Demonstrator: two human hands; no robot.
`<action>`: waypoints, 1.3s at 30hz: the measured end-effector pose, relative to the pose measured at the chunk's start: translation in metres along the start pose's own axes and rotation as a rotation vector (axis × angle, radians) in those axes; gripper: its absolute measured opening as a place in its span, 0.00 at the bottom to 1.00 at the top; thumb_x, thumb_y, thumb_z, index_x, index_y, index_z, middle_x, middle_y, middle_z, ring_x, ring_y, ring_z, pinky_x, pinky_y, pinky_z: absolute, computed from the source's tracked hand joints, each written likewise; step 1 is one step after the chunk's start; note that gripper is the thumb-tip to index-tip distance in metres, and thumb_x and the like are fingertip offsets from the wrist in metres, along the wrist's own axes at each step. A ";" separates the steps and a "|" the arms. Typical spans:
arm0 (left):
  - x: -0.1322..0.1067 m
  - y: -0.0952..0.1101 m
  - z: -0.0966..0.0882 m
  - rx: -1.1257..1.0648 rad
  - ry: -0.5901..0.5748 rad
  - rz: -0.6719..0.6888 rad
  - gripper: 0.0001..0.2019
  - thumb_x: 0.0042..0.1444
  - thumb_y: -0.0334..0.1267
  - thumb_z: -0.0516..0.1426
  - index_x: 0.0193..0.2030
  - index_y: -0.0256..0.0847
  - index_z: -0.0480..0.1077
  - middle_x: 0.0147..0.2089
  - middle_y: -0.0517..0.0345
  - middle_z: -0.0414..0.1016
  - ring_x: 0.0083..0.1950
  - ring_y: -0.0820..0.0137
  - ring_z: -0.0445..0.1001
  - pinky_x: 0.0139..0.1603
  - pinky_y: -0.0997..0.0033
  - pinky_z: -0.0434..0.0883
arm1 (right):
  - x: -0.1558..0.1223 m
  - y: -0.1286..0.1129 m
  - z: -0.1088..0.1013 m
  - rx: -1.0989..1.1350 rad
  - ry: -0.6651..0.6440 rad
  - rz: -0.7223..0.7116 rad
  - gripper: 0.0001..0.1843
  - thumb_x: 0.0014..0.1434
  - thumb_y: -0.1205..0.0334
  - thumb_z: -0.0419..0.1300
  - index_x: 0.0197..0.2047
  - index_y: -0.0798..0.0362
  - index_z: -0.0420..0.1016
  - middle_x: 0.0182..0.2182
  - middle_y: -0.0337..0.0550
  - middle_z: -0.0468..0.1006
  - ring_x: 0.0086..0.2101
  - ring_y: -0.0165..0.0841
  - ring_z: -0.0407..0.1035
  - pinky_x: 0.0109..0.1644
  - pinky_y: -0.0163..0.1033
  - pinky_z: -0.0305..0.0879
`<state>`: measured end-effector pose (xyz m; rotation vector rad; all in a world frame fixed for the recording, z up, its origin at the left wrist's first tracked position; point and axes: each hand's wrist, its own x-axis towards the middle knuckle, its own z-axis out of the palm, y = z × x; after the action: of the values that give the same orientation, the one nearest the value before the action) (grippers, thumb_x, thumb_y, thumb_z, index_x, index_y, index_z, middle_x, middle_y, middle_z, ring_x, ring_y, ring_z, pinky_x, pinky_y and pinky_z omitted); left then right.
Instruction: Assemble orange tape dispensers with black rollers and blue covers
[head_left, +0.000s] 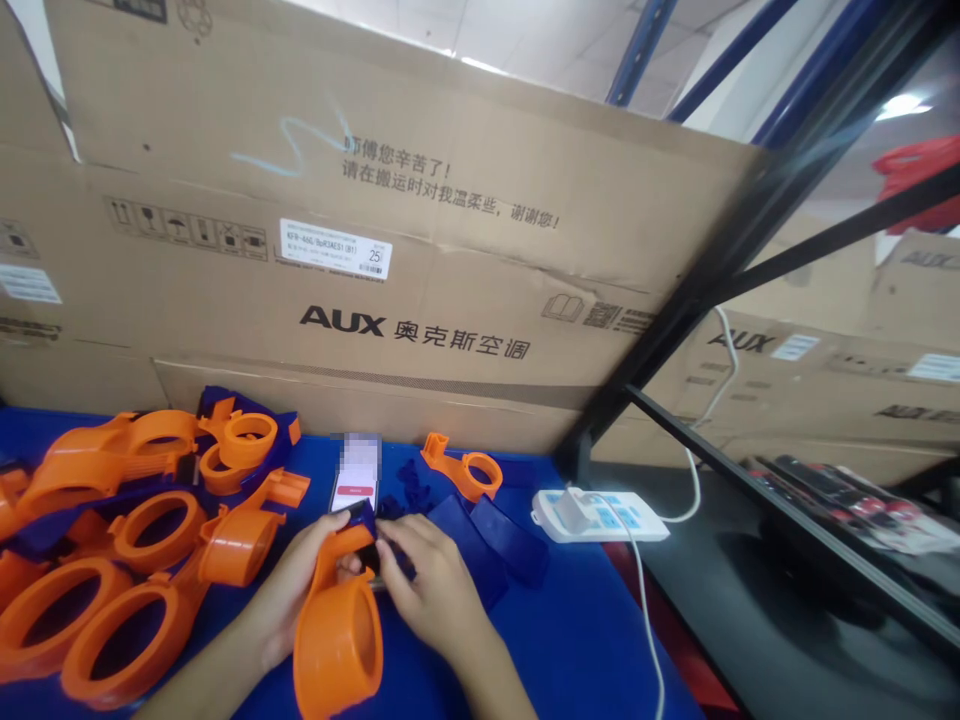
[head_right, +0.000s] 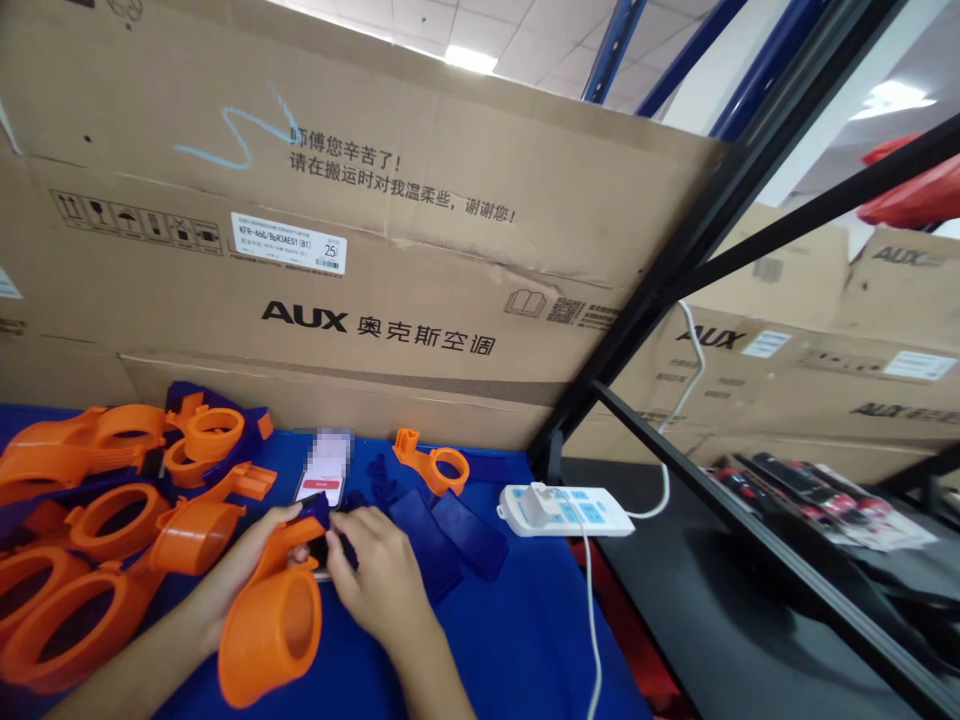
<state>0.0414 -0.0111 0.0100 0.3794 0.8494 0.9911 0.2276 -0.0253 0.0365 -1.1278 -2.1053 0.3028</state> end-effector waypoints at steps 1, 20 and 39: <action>0.000 0.001 0.000 -0.026 -0.008 -0.058 0.13 0.59 0.46 0.63 0.35 0.37 0.73 0.22 0.56 0.74 0.22 0.68 0.74 0.27 0.69 0.75 | -0.001 0.002 0.001 -0.041 0.001 -0.027 0.14 0.70 0.65 0.55 0.54 0.53 0.77 0.45 0.50 0.82 0.42 0.38 0.77 0.46 0.40 0.74; 0.000 -0.003 -0.006 0.003 -0.081 -0.008 0.10 0.58 0.41 0.66 0.39 0.37 0.73 0.30 0.53 0.80 0.26 0.69 0.78 0.29 0.71 0.76 | -0.013 0.010 0.033 -0.248 -0.006 -0.133 0.29 0.66 0.66 0.56 0.68 0.65 0.63 0.35 0.54 0.84 0.32 0.42 0.77 0.38 0.44 0.77; -0.006 0.002 -0.001 0.063 -0.058 0.038 0.11 0.58 0.42 0.66 0.38 0.38 0.72 0.24 0.56 0.78 0.23 0.70 0.76 0.26 0.75 0.74 | -0.011 0.012 0.026 -0.118 0.045 -0.092 0.24 0.68 0.62 0.54 0.66 0.59 0.67 0.39 0.54 0.84 0.35 0.40 0.80 0.39 0.41 0.78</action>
<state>0.0381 -0.0157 0.0133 0.4780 0.8249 0.9858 0.2207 -0.0240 0.0066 -1.0901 -2.1507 0.1100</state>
